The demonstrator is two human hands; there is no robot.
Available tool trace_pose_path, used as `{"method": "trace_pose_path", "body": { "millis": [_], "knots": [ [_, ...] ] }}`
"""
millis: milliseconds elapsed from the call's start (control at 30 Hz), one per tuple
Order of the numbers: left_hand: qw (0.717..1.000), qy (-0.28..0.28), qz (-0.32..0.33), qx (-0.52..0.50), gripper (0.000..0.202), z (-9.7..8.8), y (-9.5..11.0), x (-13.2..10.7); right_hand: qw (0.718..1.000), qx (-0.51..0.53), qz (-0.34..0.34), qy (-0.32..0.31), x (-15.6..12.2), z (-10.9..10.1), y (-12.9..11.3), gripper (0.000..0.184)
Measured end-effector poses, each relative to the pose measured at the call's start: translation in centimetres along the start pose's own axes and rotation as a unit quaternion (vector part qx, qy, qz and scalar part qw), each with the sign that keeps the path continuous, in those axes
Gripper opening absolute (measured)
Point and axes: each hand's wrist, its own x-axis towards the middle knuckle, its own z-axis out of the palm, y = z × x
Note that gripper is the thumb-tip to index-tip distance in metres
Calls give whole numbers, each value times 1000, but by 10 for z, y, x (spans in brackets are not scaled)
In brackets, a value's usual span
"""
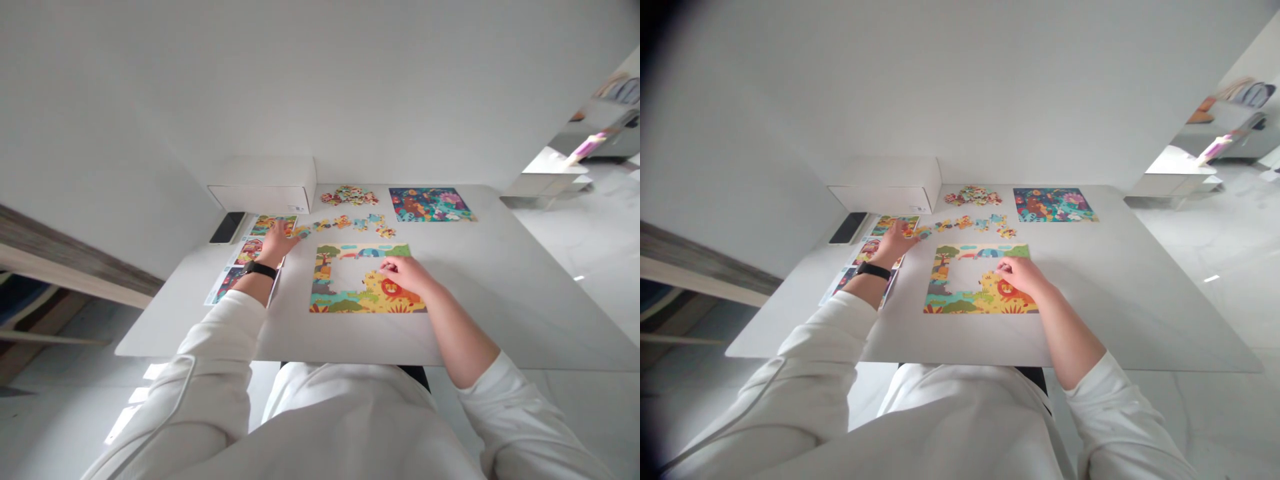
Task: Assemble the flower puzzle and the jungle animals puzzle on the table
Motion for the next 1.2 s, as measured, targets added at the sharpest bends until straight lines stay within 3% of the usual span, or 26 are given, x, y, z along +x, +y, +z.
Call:
{"method": "trace_pose_path", "body": {
  "millis": [433,700,833,1033,1200],
  "knots": [
    [997,-58,18,43,63,-5,4,6,1000,-14,5,-3,2,2,4,5],
    [997,26,61,-34,53,-21,10,-1,1000,-19,-2,3,3,2,7,7],
    [979,67,164,-104,51,-30,33,-21,1000,22,5,18,4,5,7,7],
    [923,48,362,-122,49,-38,89,-77,974,222,20,45,17,1,-14,27],
    [904,25,410,-122,46,-25,103,-102,941,336,29,-2,29,3,-44,34]
  ]
}}
